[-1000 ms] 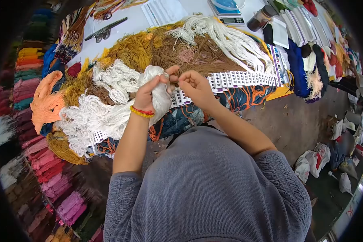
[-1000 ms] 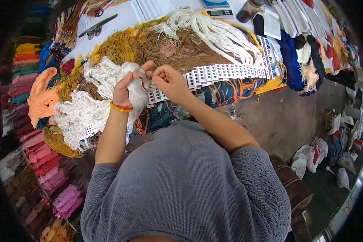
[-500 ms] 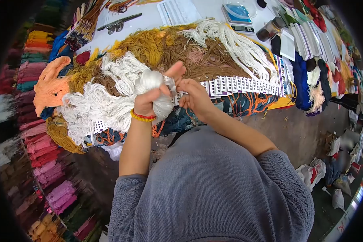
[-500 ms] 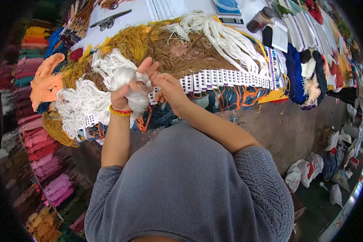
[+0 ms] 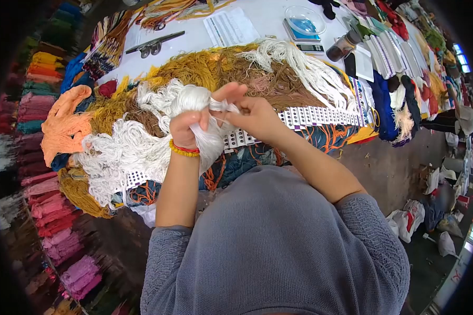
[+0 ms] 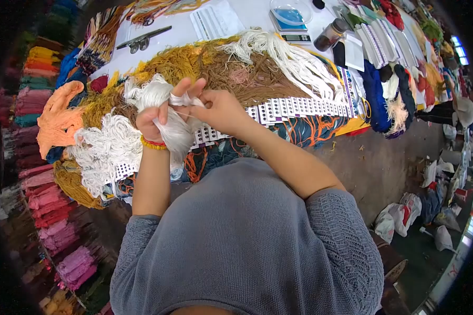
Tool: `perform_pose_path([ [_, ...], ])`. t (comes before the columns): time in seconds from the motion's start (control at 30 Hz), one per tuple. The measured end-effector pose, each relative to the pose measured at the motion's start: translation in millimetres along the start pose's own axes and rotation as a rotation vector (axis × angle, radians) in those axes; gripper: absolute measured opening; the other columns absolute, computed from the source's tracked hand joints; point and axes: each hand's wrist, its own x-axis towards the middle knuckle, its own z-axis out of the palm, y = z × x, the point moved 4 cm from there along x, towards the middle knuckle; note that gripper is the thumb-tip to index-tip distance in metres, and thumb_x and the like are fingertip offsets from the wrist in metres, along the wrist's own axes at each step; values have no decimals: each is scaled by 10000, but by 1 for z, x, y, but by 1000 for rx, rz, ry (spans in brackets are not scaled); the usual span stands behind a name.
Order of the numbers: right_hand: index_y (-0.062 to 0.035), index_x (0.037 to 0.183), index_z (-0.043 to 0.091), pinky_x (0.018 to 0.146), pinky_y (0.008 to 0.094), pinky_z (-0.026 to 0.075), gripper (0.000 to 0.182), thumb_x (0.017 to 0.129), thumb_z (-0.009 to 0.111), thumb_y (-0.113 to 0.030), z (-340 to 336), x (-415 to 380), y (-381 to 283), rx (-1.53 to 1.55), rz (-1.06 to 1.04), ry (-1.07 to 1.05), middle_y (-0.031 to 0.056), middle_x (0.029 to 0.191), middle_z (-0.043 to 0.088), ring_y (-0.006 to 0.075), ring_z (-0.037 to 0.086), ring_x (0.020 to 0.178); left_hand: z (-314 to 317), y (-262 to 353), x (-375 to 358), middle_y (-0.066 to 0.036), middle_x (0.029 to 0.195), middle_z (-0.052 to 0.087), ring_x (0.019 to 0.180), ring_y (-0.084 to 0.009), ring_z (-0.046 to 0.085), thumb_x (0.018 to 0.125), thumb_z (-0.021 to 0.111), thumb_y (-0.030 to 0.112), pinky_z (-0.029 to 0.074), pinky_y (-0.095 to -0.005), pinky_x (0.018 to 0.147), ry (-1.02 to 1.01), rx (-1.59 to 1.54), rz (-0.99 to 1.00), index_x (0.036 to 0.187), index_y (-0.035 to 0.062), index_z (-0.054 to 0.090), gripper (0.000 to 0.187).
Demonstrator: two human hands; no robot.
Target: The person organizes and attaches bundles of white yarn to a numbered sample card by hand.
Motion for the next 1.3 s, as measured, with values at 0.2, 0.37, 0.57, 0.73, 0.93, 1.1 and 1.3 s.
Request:
perform_pose_path([
  [0.2, -21, 687, 522, 426, 269, 370, 82, 694, 540, -100, -25, 18, 22, 276, -312, 336, 117, 777, 562, 166, 472, 500, -52, 2, -24, -119, 943, 590, 899, -279, 565, 833, 456, 237, 418, -458, 856, 454, -370, -98, 705, 72, 523, 219],
  [0.37, -51, 663, 516, 383, 206, 291, 115, 732, 500, -142, -95, 22, 68, 1410, 28, 245, 39, 622, 491, 86, 329, 415, -147, 70, -72, -33, 564, 449, 518, -145, 442, 811, 506, 237, 400, -268, 509, 778, 291, -11, 641, 77, 476, 236],
  [0.57, -5, 740, 516, 522, 190, 426, 43, 762, 520, -41, -383, -77, 139, 969, -342, 731, 43, 634, 497, 112, 493, 563, -189, 307, -140, -40, 650, 481, 622, -147, 458, 704, 506, 204, 407, -263, 609, 1308, 733, 311, 608, 89, 454, 158],
  [0.73, -2, 723, 539, 539, 233, 424, 176, 816, 479, -138, -425, -135, 50, 300, -454, 1279, 35, 643, 492, 112, 479, 567, -196, 276, -93, -25, 625, 467, 614, -162, 502, 731, 544, 199, 434, -284, 547, 1072, 1267, 245, 728, 86, 499, 122],
  [0.93, -45, 817, 552, 511, 236, 365, 230, 831, 505, -270, -203, -15, 163, -121, 130, 612, 2, 620, 502, 77, 442, 541, -144, -15, -28, -2, 583, 435, 494, -111, 423, 792, 506, 152, 406, -248, 491, 1059, 259, -332, 778, 57, 515, 96],
  [1.1, -29, 871, 553, 541, 363, 438, 207, 814, 533, -227, -74, 8, 194, -352, 77, 252, 152, 688, 567, 272, 559, 599, -164, -159, -39, -58, 581, 527, 477, -134, 484, 740, 608, 202, 412, -265, 470, 919, 584, -695, 759, -55, 595, 258],
  [1.3, -14, 916, 551, 588, 380, 451, 188, 790, 531, -153, -50, 15, 208, -597, -123, 131, 169, 815, 567, 331, 563, 696, -178, -194, -27, -112, 667, 601, 643, -301, 579, 775, 391, 241, 445, -413, 581, 146, 1761, -816, 691, 79, 590, 270],
])
